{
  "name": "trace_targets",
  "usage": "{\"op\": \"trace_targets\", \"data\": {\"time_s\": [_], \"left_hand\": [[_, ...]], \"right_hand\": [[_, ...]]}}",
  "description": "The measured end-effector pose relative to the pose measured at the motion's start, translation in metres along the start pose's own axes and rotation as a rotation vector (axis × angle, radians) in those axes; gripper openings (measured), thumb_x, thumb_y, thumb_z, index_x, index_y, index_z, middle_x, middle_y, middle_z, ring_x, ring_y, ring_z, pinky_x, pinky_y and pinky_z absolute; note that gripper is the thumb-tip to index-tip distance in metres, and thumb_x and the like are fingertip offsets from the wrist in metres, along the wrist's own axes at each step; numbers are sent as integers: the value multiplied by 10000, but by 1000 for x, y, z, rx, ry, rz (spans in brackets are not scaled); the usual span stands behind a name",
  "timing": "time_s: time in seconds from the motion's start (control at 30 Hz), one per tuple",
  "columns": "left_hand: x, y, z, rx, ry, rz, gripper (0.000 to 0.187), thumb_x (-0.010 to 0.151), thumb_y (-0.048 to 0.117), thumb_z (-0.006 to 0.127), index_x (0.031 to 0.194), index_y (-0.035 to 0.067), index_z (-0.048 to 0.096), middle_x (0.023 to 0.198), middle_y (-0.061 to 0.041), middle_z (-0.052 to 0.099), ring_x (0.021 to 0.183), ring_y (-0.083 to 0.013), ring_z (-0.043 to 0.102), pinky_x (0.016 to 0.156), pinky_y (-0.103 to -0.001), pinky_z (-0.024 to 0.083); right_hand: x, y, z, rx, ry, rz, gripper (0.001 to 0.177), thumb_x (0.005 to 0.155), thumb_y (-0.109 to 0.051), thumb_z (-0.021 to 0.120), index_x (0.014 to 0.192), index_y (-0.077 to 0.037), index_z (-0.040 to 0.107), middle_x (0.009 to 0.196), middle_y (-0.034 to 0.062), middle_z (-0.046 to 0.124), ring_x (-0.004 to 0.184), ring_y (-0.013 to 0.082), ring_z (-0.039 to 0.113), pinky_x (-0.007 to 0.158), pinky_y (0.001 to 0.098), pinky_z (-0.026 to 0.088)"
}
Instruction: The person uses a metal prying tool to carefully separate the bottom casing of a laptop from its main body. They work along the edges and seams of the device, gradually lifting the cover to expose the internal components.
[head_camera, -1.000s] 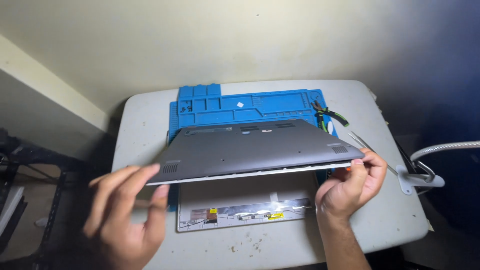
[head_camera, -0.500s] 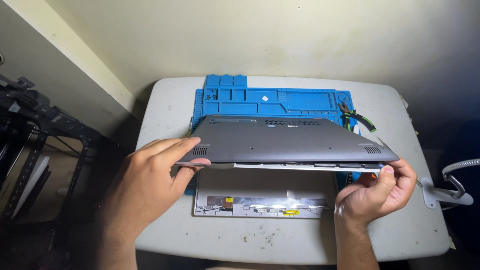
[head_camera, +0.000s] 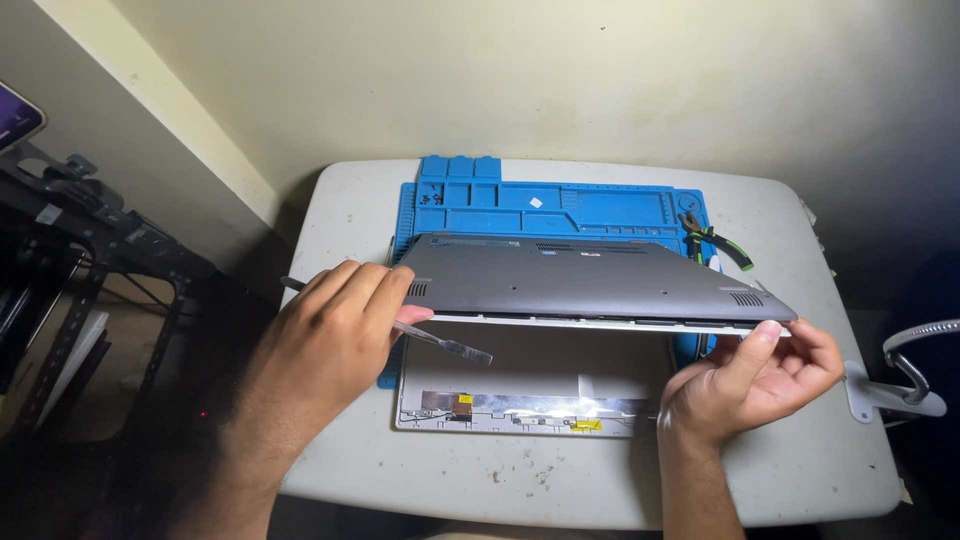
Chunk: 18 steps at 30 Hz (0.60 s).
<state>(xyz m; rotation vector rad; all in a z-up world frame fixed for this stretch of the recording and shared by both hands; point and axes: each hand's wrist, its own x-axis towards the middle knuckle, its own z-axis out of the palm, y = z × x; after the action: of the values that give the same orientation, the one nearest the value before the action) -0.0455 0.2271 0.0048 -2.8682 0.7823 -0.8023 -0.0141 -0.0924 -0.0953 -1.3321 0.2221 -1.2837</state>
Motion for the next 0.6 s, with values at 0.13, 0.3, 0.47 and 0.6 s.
{"op": "trace_targets", "data": {"time_s": [0.13,0.3,0.47,0.6], "left_hand": [[-1,3,0,36,11,2,305,1067,385,645,903,139,570,756,22,521,690,-162,528,663,-326,488],[3,10,-5,15,26,29,362,1082,382,633,836,137,531,741,20,487,649,-143,483,611,-312,470],[1,11,-6,-35,11,-2,362,1081,366,638,826,139,517,735,13,497,650,-162,498,617,-329,465],[-2,12,-4,-55,35,-11,360,1077,367,640,832,136,514,746,2,504,659,-183,522,633,-343,475]], "right_hand": [[-8,-10,8,70,-64,-184,289,1024,-82,591,1231,-116,393,1146,92,386,1099,205,405,976,334,370],[-36,-40,10,-265,-237,-355,247,1012,-119,558,1166,-36,383,1246,161,374,1123,291,390,943,389,342],[-55,-31,11,-356,-694,-855,302,967,-187,777,1230,-72,682,1222,109,580,1156,281,574,1188,530,408],[-57,-35,19,-331,-656,-1043,239,944,-52,825,1173,-79,760,1153,62,692,1077,216,589,1139,546,460]]}}
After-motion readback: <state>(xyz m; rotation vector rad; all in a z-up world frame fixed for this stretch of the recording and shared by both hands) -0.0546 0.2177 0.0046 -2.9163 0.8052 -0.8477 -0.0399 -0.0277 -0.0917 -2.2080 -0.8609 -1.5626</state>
